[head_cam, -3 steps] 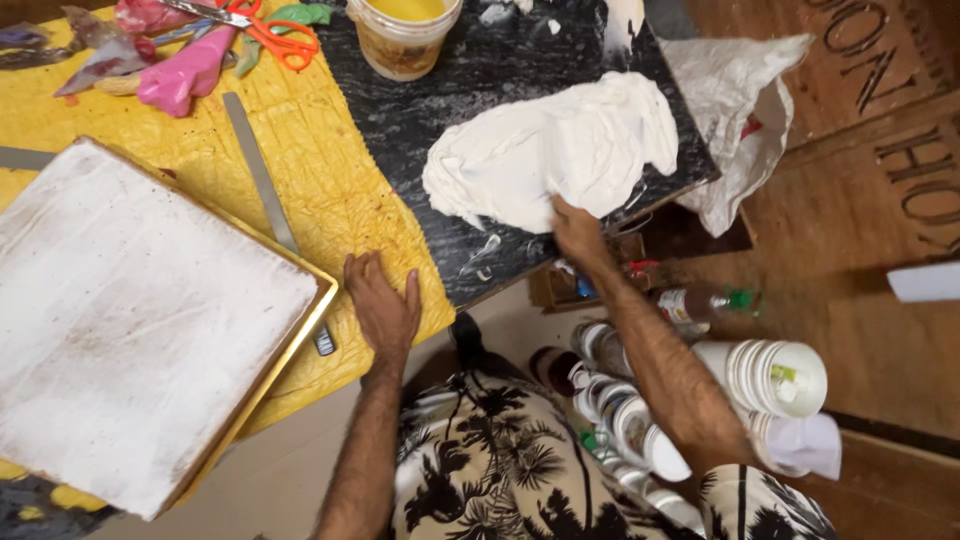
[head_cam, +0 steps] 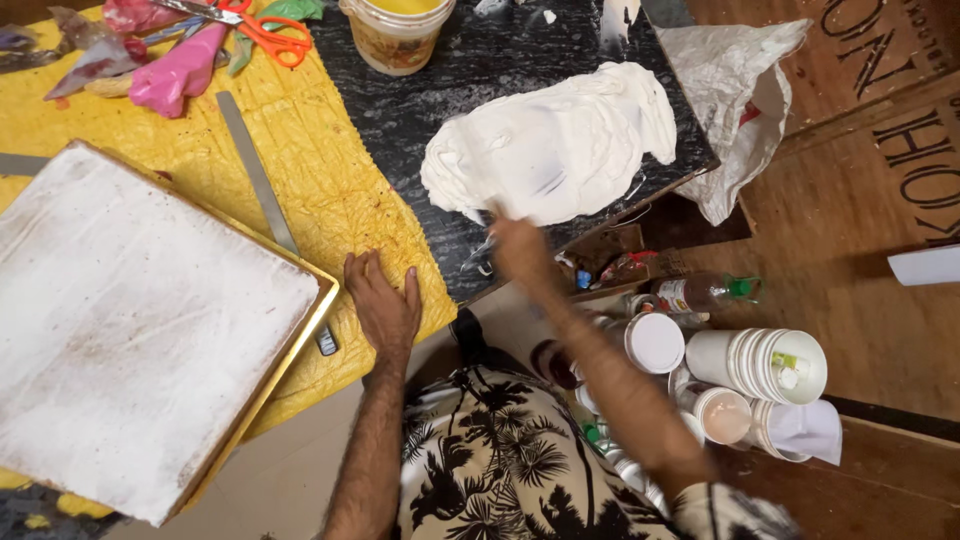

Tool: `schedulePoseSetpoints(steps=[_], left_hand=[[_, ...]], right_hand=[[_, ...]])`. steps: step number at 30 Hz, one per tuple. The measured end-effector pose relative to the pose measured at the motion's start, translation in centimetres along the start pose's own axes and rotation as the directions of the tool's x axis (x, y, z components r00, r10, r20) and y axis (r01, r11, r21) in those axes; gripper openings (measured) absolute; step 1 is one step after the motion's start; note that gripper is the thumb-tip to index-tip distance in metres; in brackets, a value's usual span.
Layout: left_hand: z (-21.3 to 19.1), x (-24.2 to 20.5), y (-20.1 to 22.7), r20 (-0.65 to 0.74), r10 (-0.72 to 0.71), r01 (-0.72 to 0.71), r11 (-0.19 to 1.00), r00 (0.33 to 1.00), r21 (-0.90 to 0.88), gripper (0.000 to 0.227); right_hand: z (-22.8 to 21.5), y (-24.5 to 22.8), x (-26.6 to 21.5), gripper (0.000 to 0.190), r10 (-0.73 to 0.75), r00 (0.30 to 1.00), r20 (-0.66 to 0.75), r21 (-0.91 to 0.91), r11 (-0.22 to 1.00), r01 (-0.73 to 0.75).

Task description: The person uses a putty knife to scoop a white compound from a black board and spread it onto a rectangular wooden frame. The person repeatedly scoops and spreads the compound to cover the surface of the frame.

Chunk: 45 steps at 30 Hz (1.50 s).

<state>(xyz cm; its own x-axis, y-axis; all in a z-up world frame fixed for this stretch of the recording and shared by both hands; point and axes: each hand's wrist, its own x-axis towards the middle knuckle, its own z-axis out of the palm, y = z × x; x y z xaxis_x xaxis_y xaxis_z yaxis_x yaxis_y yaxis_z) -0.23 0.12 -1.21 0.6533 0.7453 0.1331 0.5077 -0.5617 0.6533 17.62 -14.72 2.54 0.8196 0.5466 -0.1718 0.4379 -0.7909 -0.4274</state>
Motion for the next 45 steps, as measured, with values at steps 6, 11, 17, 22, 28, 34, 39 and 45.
schedulePoseSetpoints(steps=[6,11,17,22,28,34,39,45], left_hand=[[0.3,-1.2,-1.7,-0.075,0.001,-0.008,0.995,0.997,-0.096,0.06],[0.6,-0.7,-1.5,0.0,-0.027,0.027,0.999,1.0,-0.029,0.063],[0.2,0.2,0.4,0.036,-0.073,0.071,0.996,0.997,0.06,0.071],[0.5,0.4,1.6,0.0,-0.07,0.07,0.992,0.998,0.107,0.076],[1.1,-0.2,1.3,0.007,-0.12,0.118,0.985,0.993,0.122,0.082],[1.2,0.2,1.1,-0.009,-0.148,0.148,0.982,0.989,0.115,0.081],[0.9,-0.2,1.2,-0.037,-0.087,0.091,0.99,0.996,0.11,0.079],[0.8,0.1,1.1,-0.005,-0.166,0.166,0.982,0.986,0.088,0.077]], right_hand=[[0.5,3.7,2.0,0.047,-0.204,0.962,-0.183,-0.665,0.746,0.031],[-7.9,16.0,3.6,0.043,-0.083,0.995,0.049,0.16,0.984,0.074],[-12.6,24.8,4.4,0.044,0.496,0.867,0.056,0.234,0.837,-0.494],[-7.8,26.0,6.1,0.033,0.256,0.965,0.047,0.204,0.944,-0.261],[-11.0,23.9,10.8,0.035,0.111,0.987,0.114,0.023,0.993,-0.114],[-9.9,20.7,2.2,0.043,0.037,0.885,0.465,-0.531,0.811,0.245],[-13.5,18.0,6.4,0.061,0.207,0.952,0.224,-0.343,0.931,-0.122],[-5.7,15.3,-0.7,0.043,-0.04,0.964,0.261,-0.301,0.946,0.121]])
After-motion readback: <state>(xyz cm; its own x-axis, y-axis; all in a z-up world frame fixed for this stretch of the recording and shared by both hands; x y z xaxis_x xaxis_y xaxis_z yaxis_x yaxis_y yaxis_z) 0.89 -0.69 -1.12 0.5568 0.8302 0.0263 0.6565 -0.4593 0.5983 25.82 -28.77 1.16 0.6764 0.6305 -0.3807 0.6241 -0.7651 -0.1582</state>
